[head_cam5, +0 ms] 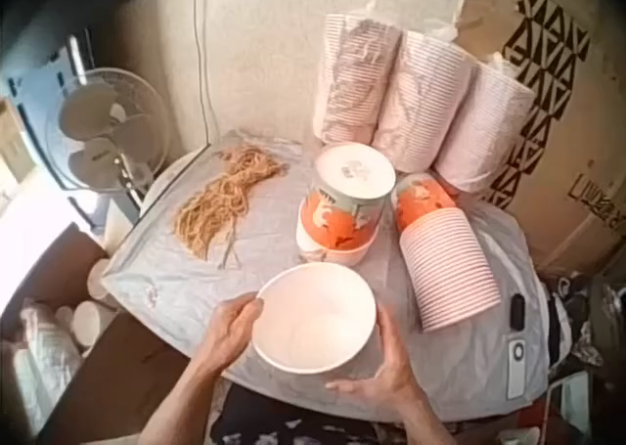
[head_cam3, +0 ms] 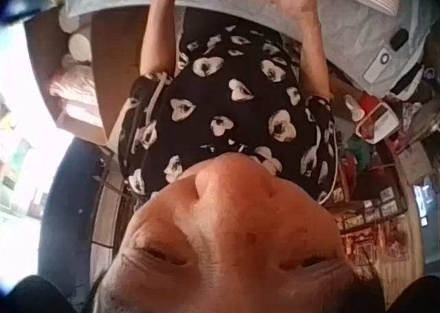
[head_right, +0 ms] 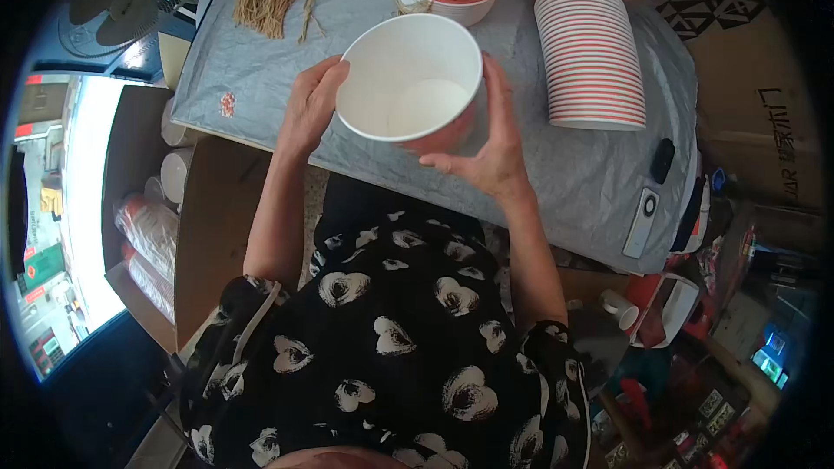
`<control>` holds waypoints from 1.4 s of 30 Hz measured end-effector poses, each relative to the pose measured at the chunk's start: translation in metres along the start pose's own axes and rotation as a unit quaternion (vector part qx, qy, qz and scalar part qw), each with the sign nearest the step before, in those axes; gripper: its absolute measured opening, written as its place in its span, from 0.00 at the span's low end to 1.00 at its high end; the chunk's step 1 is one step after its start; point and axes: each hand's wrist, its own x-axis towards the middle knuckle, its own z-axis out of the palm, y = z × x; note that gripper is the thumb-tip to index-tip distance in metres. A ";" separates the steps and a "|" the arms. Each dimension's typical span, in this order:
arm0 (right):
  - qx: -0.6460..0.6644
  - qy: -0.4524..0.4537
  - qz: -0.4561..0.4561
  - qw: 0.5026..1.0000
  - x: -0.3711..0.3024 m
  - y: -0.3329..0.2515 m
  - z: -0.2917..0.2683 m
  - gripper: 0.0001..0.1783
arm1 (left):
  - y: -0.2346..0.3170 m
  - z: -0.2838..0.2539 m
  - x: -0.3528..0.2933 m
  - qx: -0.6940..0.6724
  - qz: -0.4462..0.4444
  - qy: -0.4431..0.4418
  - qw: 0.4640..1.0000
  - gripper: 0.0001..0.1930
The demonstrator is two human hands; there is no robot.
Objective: Threading and tying string handles onto paper buckets.
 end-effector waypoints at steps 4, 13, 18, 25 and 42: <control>0.285 0.008 0.122 0.951 0.004 -0.012 0.014 0.72 | 0.009 0.003 -0.012 -0.105 -0.064 -0.050 0.991 0.25; 0.400 -0.026 0.229 0.887 -0.016 0.010 0.015 0.65 | 0.010 -0.012 -0.019 -0.098 -0.169 -0.134 0.972 0.32; 0.382 -0.067 0.206 0.899 -0.020 0.006 0.009 0.66 | -0.017 -0.002 -0.008 -0.137 -0.065 -0.173 0.973 0.25; 0.141 -0.058 0.085 0.985 -0.018 -0.010 0.002 0.71 | -0.028 0.002 -0.002 -0.034 -0.071 -0.179 0.981 0.20; 0.248 -0.082 0.151 0.953 -0.024 -0.013 0.005 0.74 | -0.009 0.027 0.013 -0.008 0.018 -0.115 0.993 0.14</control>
